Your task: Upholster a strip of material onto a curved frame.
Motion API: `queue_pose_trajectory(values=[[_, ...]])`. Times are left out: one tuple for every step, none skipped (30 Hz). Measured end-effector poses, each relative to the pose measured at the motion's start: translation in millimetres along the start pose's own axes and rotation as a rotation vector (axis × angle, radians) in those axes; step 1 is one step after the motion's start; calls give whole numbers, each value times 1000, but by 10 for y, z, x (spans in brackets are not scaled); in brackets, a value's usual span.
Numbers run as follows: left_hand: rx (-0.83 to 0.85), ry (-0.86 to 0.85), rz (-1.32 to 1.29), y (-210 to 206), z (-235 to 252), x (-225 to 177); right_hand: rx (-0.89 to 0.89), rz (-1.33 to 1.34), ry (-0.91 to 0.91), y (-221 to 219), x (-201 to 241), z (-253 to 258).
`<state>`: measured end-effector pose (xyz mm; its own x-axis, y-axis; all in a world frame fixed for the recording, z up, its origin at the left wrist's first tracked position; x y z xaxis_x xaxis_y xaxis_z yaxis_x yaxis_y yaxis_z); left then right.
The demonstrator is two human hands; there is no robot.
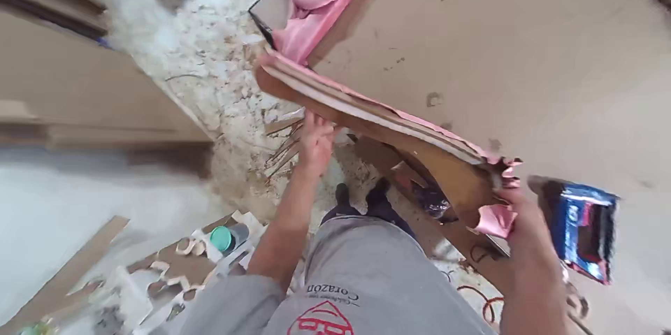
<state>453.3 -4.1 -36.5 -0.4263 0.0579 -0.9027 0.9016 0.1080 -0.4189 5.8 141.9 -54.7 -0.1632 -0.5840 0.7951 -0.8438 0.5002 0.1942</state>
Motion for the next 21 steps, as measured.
queue_pose_trajectory(values=[[101, -88, 36, -181, 96, -246, 44, 125, -50, -93, -29, -220], [206, -156, 50, -415, 184, -475, 132, 253, -96, -188, -61, -429], [313, -209, 62, -696, 257, -676, 270, 361, -134, -265, -120, -579], [422, -253, 65, -1014, 327, -827, 425, 471, -172, -350, -234, -679], [541, -290, 75, -1357, 373, -922, 581, 580, -220, -460, -357, -752], [675, -325, 125, -1708, 385, -977, 717, 689, -268, -619, -398, -847], [773, -343, 158, -2039, 346, -1000, 792, 766, -302, -801, -353, -970], [813, -376, 179, -2326, 255, -1019, 791, 817, -343, -981, -243, -1136], [798, -422, 245, -2547, 141, -1047, 656, 791, -383, -1140, -48, -1358], [738, -449, 366, -2714, 25, -1072, 440, 729, -440, -1257, 199, -1618], [667, -459, 498, -2843, -71, -1103, 372, 700, -428, -1313, 310, -1747], [611, -464, 633, -2952, -124, -1139, 412, 591, -331, -1315, 355, -1778], [609, -459, 738, -3036, -152, -1155, 450, 441, -150, -1238, 341, -1737], [640, -495, 828, -3113, -140, -1163, 431, 228, 85, -1105, 285, -1608], [691, -539, 926, -3162, -100, -1172, 344, -8, 264, -927, 220, -1434], [758, -567, 1040, -3182, -46, -1179, 210, -178, 385, -727, 254, -1311], [825, -578, 1163, -3174, 13, -1178, 63, -274, 509, -489, 420, -1309], [897, -570, 1292, -3134, 75, -1153, -99, -338, 665, -247, 661, -1415], [978, -550, 1410, -3062, 125, -1092, -271, -400, 868, -43, 909, -1606], [1070, -535, 1513, -2974, 159, -1007, -441, -473, 1102, 102, 1136, -1823], [1172, -525, 1590, -2888, 176, -919, -556, -561, 1305, 165, 1341, -2019]])
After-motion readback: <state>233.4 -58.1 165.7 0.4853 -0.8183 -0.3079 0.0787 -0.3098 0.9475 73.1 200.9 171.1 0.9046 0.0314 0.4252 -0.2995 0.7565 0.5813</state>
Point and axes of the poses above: each hand's wrist, its own z-axis towards the middle knuckle, its own y-axis out of the back of the hand, x = y × z, the point moved 5 cm from there along z, towards the middle knuckle, and after that the axes turned 9 degrees about z, right-handed, at the moved point
